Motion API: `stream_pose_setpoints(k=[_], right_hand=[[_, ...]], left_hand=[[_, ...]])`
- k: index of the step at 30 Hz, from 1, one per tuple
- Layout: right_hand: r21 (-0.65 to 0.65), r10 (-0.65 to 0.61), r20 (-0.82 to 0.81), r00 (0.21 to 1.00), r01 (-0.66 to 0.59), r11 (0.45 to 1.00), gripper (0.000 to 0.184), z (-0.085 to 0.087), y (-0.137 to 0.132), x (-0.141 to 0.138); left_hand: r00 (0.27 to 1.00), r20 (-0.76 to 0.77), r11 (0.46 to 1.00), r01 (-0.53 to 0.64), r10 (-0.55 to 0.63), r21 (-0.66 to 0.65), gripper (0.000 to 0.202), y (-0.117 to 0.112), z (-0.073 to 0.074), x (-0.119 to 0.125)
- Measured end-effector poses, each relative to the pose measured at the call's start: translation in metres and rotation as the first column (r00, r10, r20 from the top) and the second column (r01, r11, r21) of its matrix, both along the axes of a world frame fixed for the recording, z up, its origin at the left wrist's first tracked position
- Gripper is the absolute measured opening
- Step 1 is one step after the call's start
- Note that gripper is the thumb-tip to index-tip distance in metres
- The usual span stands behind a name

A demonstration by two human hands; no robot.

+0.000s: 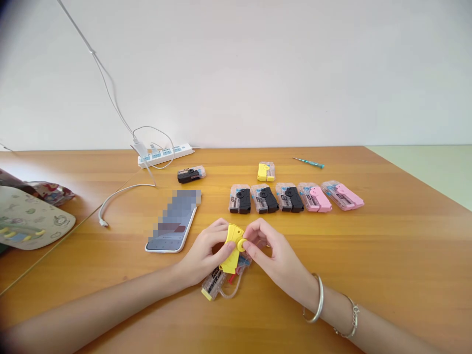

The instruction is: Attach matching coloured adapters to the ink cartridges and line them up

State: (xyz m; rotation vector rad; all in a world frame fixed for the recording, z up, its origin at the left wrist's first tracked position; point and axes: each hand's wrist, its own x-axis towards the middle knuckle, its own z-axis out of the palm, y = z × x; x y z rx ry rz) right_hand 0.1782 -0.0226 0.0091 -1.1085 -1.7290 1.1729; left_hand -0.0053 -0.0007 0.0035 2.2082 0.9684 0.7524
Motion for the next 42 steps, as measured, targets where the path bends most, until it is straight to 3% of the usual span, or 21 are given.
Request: stream_pose_setpoints(k=[4, 7, 14, 24, 27, 29, 31, 34, 37, 42], right_hand=[[0.058, -0.034, 0.031, 0.999, 0.032, 0.998, 0.008, 0.001, -0.004, -0.004], [0.052, 0.005, 0.094, 0.996, -0.01, 0.999, 0.006, 0.002, -0.007, -0.004], [0.182, 0.027, 0.279, 0.96, -0.08, 0.98, 0.019, 0.001, -0.009, -0.002], [0.167, 0.064, 0.316, 0.947, -0.122, 0.978, 0.022, 0.007, 0.0, 0.006], [0.213, -0.039, 0.474, 0.88, -0.071, 0.974, 0.015, 0.012, 0.014, 0.022], [0.3, -0.185, 0.586, 0.789, 0.0, 0.954, 0.007, 0.015, 0.024, 0.034], [0.32, -0.249, 0.669, 0.701, 0.031, 0.947, 0.009, 0.018, 0.03, 0.042], [0.183, -0.121, 0.774, 0.621, -0.037, 0.982, 0.018, 0.02, 0.033, 0.048], [0.101, -0.015, 0.813, 0.582, -0.116, 0.988, 0.014, 0.019, 0.033, 0.047], [0.097, 0.005, 0.757, 0.653, -0.12, 0.988, 0.013, 0.014, 0.034, 0.041]], left_hand=[[1.0, 0.017, 0.999, 0.009, -0.01, 0.036, 0.033, -0.003, -0.001, 0.0], [0.998, 0.038, 0.997, 0.051, -0.053, 0.05, 0.029, -0.004, 0.0, 0.0], [0.993, 0.067, 0.995, 0.09, -0.093, 0.035, 0.026, -0.002, 0.0, 0.001], [0.993, 0.075, 0.996, 0.086, -0.087, 0.013, 0.028, -0.002, 0.0, 0.0], [0.995, 0.086, 0.998, 0.05, -0.047, -0.032, 0.03, -0.001, 0.002, -0.001], [0.996, 0.084, 0.997, 0.025, -0.019, -0.068, 0.03, -0.001, 0.002, -0.001], [0.996, 0.086, 0.995, -0.014, 0.022, -0.099, 0.029, 0.0, 0.002, -0.001], [0.992, 0.108, 0.993, -0.048, 0.06, -0.11, 0.025, 0.002, 0.001, -0.001], [0.992, 0.126, 0.996, -0.018, 0.028, -0.083, 0.022, 0.002, -0.001, -0.001], [0.984, 0.18, 1.0, 0.012, -0.009, -0.014, 0.015, 0.002, -0.002, -0.002]])
